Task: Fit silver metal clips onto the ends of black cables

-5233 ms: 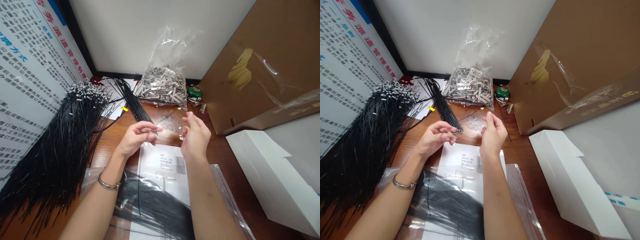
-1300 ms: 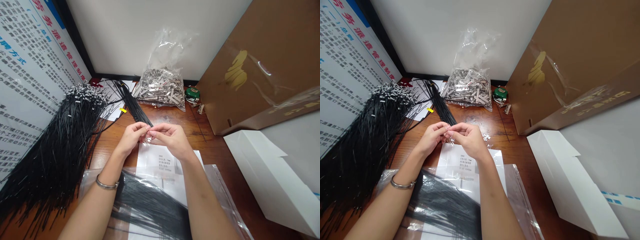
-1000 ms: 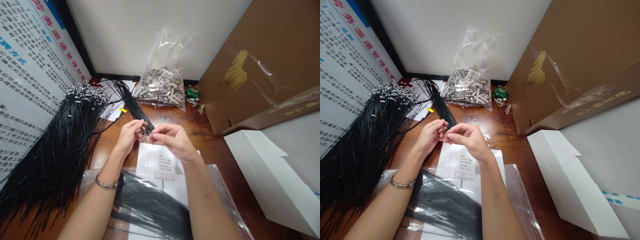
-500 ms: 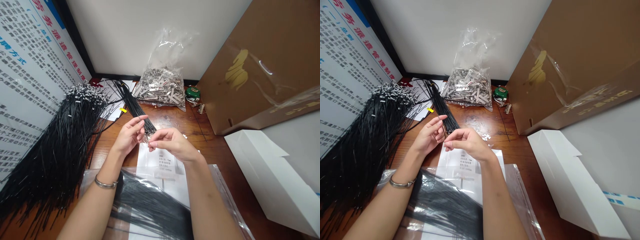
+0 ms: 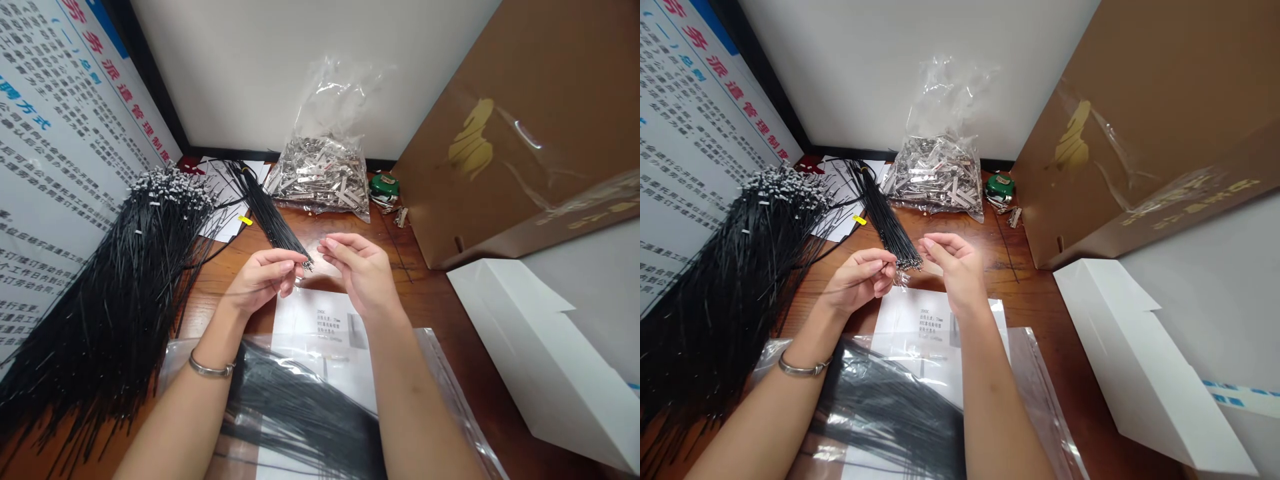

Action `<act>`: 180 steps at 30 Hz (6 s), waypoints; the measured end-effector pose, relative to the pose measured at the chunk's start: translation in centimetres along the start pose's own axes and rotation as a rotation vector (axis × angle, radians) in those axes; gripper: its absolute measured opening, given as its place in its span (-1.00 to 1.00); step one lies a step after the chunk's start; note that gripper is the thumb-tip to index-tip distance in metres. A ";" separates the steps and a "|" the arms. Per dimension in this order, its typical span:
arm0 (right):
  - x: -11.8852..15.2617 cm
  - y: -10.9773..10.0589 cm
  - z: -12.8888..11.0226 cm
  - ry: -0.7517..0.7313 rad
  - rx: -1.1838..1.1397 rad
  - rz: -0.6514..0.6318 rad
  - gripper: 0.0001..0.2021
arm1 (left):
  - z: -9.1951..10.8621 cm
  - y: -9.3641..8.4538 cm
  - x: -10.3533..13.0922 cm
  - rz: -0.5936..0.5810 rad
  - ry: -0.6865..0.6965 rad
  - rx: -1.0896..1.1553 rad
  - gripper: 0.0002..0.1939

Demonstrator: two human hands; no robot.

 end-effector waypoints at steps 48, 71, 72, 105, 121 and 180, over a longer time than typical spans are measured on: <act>1.1 1.6 0.8 0.065 0.282 -0.435 -0.81 | -1.1 -0.1 -1.2 0.264 0.042 -0.310 -0.70; 0.1 0.7 0.7 -0.016 0.312 -0.097 -0.79 | -1.1 0.3 -1.3 0.237 0.113 -0.395 -0.73; 0.1 0.8 0.7 -0.011 0.302 -0.097 -0.79 | -1.1 0.4 -1.3 0.236 0.107 -0.398 -0.73; 0.6 1.2 0.2 -0.071 0.326 -0.244 -0.75 | -0.9 0.3 -0.8 0.045 -0.107 -0.139 -0.72; 0.4 0.8 0.4 0.022 0.270 -0.165 -0.75 | -1.0 0.1 -1.0 0.172 0.008 -0.156 -0.72; 0.0 0.2 0.5 0.022 0.281 -0.032 -0.76 | -1.6 0.4 -0.9 0.267 0.233 -0.638 -0.77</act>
Point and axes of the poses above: each hand's wrist, its own x-axis away from the middle knuckle, its own y-axis out of the palm, z = x × y, the point moved 2 cm from there along -x, towards the middle knuckle, and after that the axes turned 4 degrees about y, right-handed, at the moved point
